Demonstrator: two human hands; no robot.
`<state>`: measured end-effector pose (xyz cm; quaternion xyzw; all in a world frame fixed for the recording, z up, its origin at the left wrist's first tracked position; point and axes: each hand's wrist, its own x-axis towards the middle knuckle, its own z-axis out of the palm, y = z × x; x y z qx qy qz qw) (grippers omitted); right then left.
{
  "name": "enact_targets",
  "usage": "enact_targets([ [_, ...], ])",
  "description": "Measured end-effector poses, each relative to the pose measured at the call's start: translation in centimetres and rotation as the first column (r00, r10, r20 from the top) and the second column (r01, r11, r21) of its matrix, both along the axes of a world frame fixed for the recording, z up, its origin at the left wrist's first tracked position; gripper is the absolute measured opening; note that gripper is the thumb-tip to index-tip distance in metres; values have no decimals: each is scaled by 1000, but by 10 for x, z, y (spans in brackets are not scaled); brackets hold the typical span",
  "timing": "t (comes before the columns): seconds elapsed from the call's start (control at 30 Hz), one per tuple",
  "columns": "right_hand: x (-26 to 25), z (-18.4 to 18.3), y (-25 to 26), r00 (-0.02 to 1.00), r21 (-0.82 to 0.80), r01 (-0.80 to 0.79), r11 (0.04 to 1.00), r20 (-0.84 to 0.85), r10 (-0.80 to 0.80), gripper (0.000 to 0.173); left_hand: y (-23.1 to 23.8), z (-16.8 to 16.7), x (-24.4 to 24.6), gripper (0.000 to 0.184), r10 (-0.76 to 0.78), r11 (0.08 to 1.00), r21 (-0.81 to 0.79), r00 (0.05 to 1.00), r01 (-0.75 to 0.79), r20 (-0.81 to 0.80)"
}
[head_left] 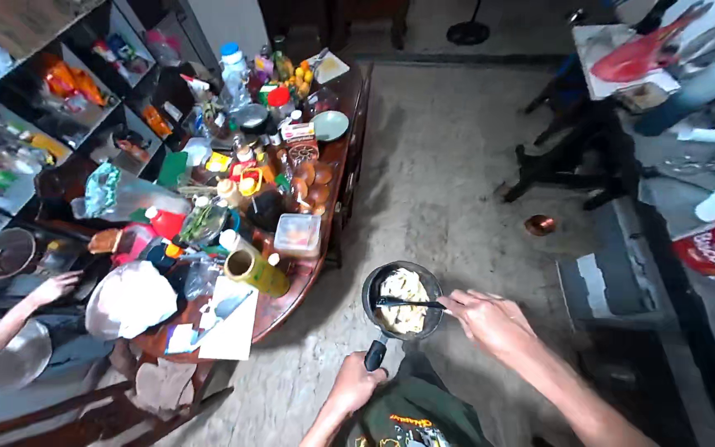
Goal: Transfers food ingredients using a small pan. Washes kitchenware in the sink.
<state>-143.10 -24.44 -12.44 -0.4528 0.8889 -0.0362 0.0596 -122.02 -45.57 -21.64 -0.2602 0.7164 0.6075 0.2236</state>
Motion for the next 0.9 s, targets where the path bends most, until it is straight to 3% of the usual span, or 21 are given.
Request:
enact_targets([
  [0.2,-215,-18,-30,996,-102,35,994,-79,-43,29,-9,-4,-199,26,65,994,-87,998,-67,-17],
  [0.4,-405,-4,-102,948,-87,-310,947,49,315,27,-41,23,-356,27,294,951,-87,955,-296,-35],
  [0.6,-563,20,-238,817,18,-574,819,72,571,26,-119,35,-483,26,501,844,-184,863,-504,-63],
  [0.77,-685,33,-356,826,-83,-560,825,27,563,26,-203,21,-583,26,611,737,-255,778,-626,-144],
  [0.9,-768,28,-442,814,-138,-579,804,-39,580,29,-262,31,-656,31,659,683,-361,749,-635,-71],
])
